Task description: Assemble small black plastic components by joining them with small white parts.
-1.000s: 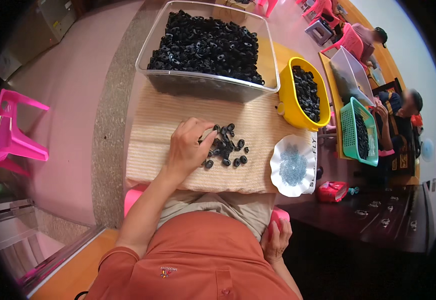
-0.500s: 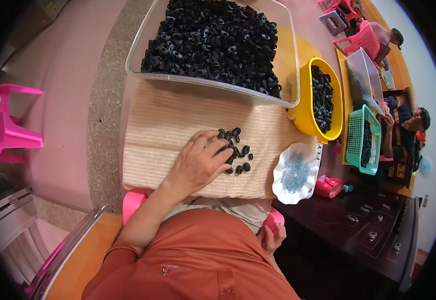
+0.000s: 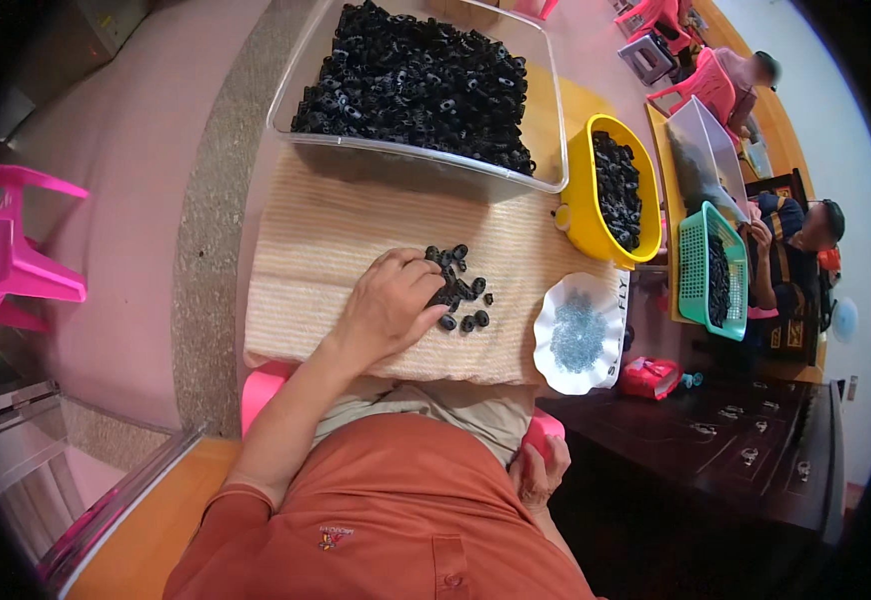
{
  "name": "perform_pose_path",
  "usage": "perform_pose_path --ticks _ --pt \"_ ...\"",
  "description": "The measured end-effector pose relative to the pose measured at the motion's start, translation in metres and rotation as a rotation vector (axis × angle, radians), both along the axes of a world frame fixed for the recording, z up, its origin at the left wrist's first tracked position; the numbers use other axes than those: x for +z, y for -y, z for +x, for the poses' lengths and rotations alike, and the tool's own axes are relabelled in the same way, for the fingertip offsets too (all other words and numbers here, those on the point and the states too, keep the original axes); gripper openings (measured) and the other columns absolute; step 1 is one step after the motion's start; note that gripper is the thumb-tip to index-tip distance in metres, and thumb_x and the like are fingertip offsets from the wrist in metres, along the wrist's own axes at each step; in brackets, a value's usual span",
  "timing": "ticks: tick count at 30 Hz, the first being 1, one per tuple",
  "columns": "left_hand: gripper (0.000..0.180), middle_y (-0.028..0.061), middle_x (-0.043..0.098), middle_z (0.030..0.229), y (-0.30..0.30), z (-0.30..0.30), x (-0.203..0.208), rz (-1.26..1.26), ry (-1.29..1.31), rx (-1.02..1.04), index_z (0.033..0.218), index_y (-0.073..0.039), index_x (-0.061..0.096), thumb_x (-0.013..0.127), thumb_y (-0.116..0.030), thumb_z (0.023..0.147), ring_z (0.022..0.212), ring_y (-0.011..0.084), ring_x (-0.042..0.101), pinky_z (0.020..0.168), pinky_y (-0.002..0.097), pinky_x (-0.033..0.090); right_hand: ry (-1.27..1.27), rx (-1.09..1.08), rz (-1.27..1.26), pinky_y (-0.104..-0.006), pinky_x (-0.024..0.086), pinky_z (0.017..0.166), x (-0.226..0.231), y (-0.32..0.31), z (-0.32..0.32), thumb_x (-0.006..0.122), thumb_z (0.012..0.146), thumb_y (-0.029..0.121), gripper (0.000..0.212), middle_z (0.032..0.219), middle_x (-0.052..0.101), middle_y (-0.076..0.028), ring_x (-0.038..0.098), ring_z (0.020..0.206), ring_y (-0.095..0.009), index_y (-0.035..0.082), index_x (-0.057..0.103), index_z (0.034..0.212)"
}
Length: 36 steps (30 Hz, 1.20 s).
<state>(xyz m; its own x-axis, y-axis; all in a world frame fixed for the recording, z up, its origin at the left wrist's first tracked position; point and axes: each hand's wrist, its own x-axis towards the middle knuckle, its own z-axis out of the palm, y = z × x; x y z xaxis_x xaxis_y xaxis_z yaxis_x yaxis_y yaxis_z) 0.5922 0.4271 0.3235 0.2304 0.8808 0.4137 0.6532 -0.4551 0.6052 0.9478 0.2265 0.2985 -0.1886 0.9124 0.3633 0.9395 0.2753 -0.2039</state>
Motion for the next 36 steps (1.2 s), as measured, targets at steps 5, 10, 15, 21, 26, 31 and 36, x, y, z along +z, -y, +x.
perform_pose_path --ticks 5,10,15,21,26,31,36 --pt "0.03 0.0117 0.066 0.108 -0.003 0.002 -0.009 0.071 0.03 -0.011 0.1 -0.004 0.067 0.077 -0.021 0.079 0.112 0.032 0.059 0.098 0.0413 0.048 -0.008 0.03 0.022 -0.0475 0.05 0.098 0.005 -0.002 -0.001 0.072 0.071 -0.005 0.03 0.124 0.057 -0.018 0.054 0.118 -0.042 0.005 0.069 0.099" --pt "0.031 0.0113 0.068 0.105 -0.005 0.001 -0.014 0.075 0.042 -0.004 0.1 -0.004 0.068 0.079 -0.022 0.077 0.11 0.032 0.061 0.096 0.0409 0.05 -0.009 0.011 0.036 -0.047 0.05 0.098 0.003 -0.001 -0.002 0.072 0.071 -0.003 0.027 0.124 0.058 -0.017 0.054 0.119 -0.041 0.005 0.07 0.096" --pt "0.031 0.0108 0.07 0.106 -0.004 -0.001 -0.016 0.043 0.047 0.004 0.1 -0.003 0.069 0.079 -0.022 0.077 0.111 0.0316 0.062 0.095 0.0407 0.05 0.021 0.023 0.032 -0.0462 0.051 0.097 -0.002 -0.001 0.001 0.073 0.071 -0.002 0.024 0.124 0.057 -0.016 0.054 0.118 -0.04 0.006 0.07 0.094" --pt "0.028 0.0114 0.068 0.104 -0.004 0.0 -0.012 0.095 0.074 0.002 0.099 -0.004 0.068 0.077 -0.023 0.08 0.106 0.0312 0.063 0.093 0.0407 0.051 0.062 0.022 0.041 -0.045 0.05 0.099 0.004 -0.001 -0.002 0.073 0.071 -0.001 0.023 0.124 0.057 -0.016 0.053 0.118 -0.039 0.006 0.07 0.092" --pt "0.025 0.0106 0.07 0.107 -0.004 -0.002 -0.015 0.06 0.085 0.0 0.1 -0.003 0.071 0.074 -0.02 0.082 0.111 0.0302 0.062 0.095 0.0398 0.05 0.057 0.011 0.016 -0.0453 0.049 0.099 0.008 -0.003 -0.007 0.073 0.072 -0.001 0.02 0.126 0.056 -0.016 0.052 0.12 -0.039 0.005 0.069 0.091" --pt "0.02 0.0106 0.069 0.105 -0.005 -0.002 -0.019 0.088 0.065 -0.001 0.098 -0.004 0.07 0.072 -0.018 0.085 0.108 0.0298 0.062 0.093 0.0396 0.051 0.07 0.009 0.005 -0.0455 0.05 0.098 0.012 -0.004 -0.009 0.071 0.074 -0.001 0.018 0.126 0.055 -0.017 0.052 0.12 -0.04 0.004 0.068 0.091" --pt "0.017 0.0118 0.069 0.102 -0.005 -0.002 -0.01 0.097 0.112 0.014 0.097 -0.003 0.069 0.07 -0.017 0.087 0.102 0.0307 0.063 0.091 0.0392 0.051 0.065 0.007 -0.004 -0.0469 0.05 0.098 0.013 -0.002 -0.01 0.073 0.071 -0.003 0.025 0.128 0.055 -0.019 0.051 0.121 -0.043 0.003 0.069 0.094"
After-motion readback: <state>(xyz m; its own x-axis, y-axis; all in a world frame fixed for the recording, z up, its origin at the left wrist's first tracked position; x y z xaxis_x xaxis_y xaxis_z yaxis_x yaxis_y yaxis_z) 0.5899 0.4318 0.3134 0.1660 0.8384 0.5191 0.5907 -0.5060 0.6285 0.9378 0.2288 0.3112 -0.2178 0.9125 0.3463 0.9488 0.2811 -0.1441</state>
